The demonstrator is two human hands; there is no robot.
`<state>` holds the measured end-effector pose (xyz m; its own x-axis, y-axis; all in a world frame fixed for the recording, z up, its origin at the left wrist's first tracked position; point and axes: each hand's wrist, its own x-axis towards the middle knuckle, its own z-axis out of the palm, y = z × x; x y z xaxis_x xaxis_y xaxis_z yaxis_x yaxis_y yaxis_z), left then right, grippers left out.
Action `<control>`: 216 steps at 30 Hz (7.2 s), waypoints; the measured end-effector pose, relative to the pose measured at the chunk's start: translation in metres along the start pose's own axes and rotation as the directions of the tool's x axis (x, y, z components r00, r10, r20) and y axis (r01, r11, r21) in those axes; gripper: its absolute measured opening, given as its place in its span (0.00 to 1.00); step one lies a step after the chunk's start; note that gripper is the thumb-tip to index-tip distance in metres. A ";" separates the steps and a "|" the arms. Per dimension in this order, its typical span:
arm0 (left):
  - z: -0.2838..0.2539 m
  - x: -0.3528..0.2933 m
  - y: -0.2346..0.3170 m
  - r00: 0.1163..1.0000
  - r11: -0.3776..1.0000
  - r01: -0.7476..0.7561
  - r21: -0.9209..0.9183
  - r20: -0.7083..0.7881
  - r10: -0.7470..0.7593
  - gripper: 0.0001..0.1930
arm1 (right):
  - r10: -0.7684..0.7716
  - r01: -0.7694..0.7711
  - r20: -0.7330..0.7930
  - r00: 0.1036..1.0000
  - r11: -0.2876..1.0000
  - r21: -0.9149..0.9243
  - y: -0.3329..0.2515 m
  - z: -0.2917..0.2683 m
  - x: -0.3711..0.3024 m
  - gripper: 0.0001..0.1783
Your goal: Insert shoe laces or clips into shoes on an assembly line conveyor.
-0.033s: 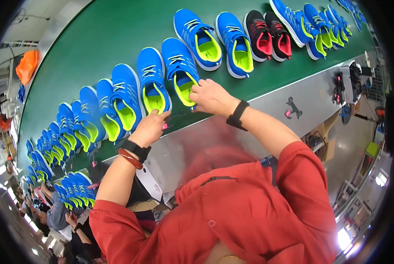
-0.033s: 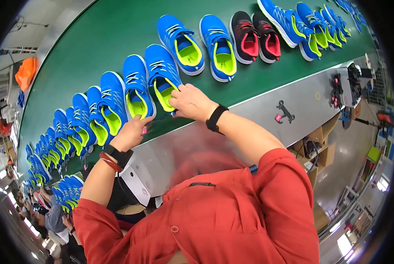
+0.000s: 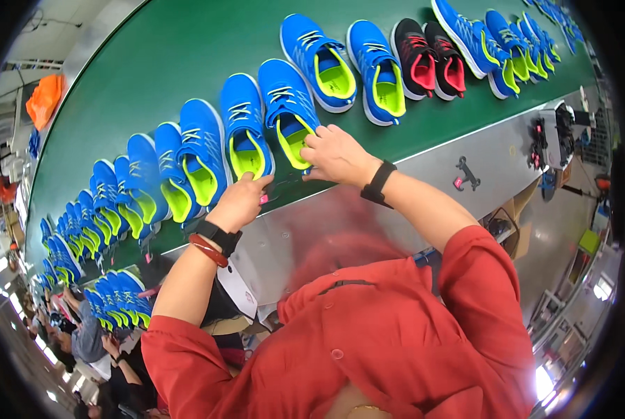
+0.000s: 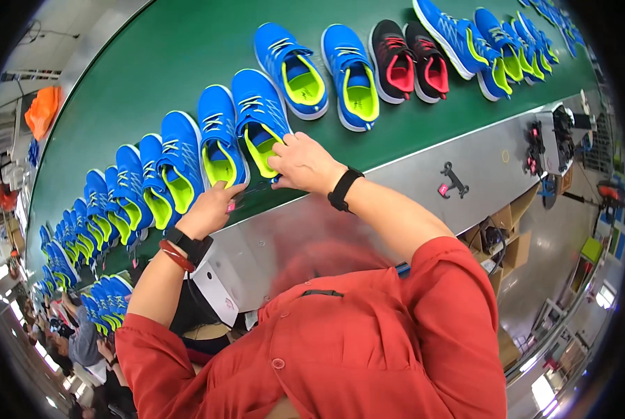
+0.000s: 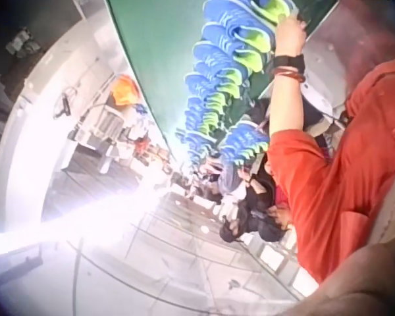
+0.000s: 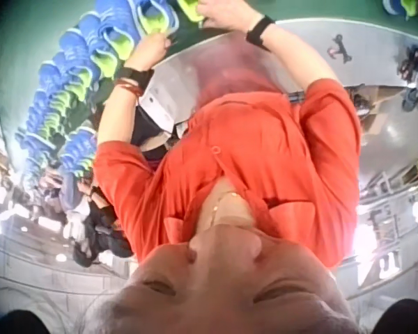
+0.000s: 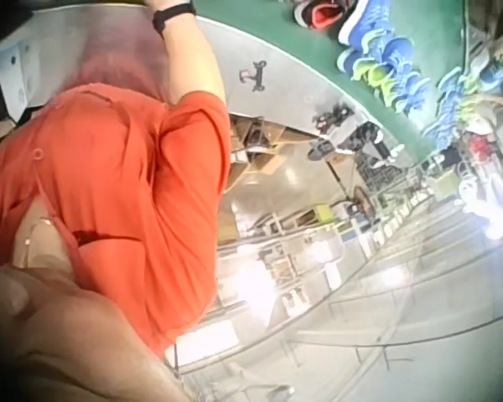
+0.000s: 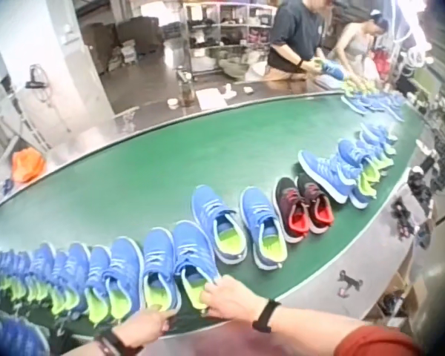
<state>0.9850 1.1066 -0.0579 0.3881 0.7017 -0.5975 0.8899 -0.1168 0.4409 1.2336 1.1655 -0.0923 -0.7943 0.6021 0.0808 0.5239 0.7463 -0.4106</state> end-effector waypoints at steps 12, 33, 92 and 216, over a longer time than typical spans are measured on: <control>0.004 0.007 0.004 0.998 0.998 0.054 -0.037 -0.014 -0.054 0.23 | -0.090 0.100 0.084 0.992 0.987 -0.123 -0.009 -0.014 0.015 0.15; -0.031 0.049 0.104 0.784 0.979 -0.191 0.076 -0.588 0.199 0.20 | 0.763 -0.667 -0.226 0.606 0.642 0.379 0.077 -0.096 -0.218 0.06; 0.030 0.118 0.135 0.898 0.936 -0.274 0.222 -0.291 0.331 0.28 | 0.383 -0.349 0.078 0.920 0.717 0.603 0.084 -0.056 -0.120 0.18; 0.007 0.235 0.261 0.833 0.865 -0.467 0.182 -0.238 0.499 0.28 | 0.210 -0.568 0.615 0.760 -0.244 0.786 0.190 -0.103 -0.218 0.19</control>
<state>1.3099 1.2362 -0.0881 0.7105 0.6937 -0.1178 0.6326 -0.5564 0.5387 1.5382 1.2050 -0.0942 -0.6831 0.4400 -0.5829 0.0814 -0.7473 -0.6595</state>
